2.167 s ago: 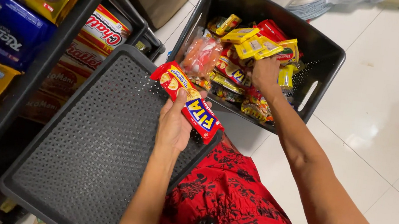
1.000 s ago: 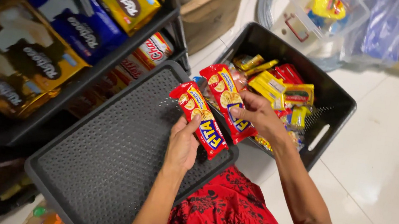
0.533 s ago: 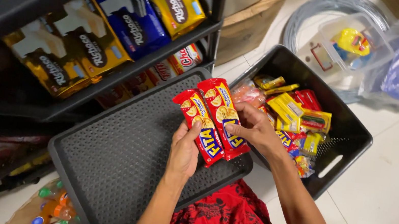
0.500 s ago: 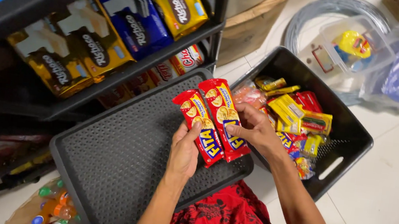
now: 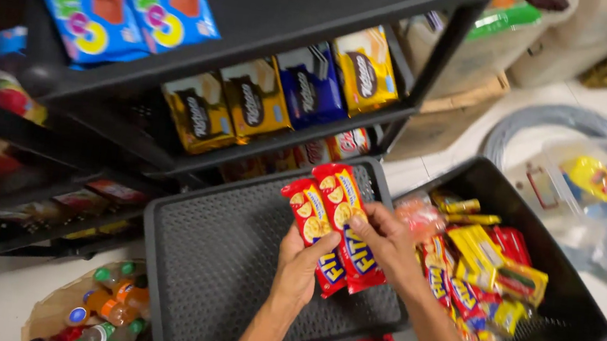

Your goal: Stocking snack packages from a bin onto a shelving unit.

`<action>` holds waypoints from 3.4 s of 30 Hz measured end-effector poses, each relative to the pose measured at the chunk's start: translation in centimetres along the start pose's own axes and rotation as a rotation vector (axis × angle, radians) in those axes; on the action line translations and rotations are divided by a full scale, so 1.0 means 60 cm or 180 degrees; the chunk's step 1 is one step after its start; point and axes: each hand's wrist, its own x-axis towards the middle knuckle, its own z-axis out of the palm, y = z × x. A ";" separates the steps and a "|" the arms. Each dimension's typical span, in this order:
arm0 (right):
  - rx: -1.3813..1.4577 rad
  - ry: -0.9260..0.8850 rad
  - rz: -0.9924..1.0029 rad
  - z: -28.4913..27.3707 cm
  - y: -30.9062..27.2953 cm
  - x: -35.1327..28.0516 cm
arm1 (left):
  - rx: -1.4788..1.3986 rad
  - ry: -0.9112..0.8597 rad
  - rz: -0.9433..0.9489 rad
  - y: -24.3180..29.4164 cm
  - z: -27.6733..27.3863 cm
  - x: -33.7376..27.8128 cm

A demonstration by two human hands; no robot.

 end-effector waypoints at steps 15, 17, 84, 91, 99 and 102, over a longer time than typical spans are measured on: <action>0.0203 -0.1138 -0.0452 0.061 -0.232 0.038 | 0.0165 -0.0159 0.0578 0.167 0.021 -0.031; 0.0229 -0.1140 -0.0583 0.065 -0.282 0.050 | 0.0263 -0.0242 0.0634 0.199 0.034 -0.033; -0.1562 0.0645 -0.1102 0.277 -0.551 0.521 | 0.0574 -0.0633 0.0866 0.337 0.114 0.053; -0.1870 0.0515 -0.1375 0.266 -0.544 0.518 | 0.0555 -0.0649 0.0753 0.334 0.115 0.055; -0.1845 0.0491 -0.2017 0.219 -0.555 0.509 | 0.0589 -0.0668 0.0796 0.342 0.118 0.049; -0.1403 0.0058 -0.1730 0.207 -0.578 0.452 | 0.0599 -0.0694 0.0881 0.355 0.127 0.050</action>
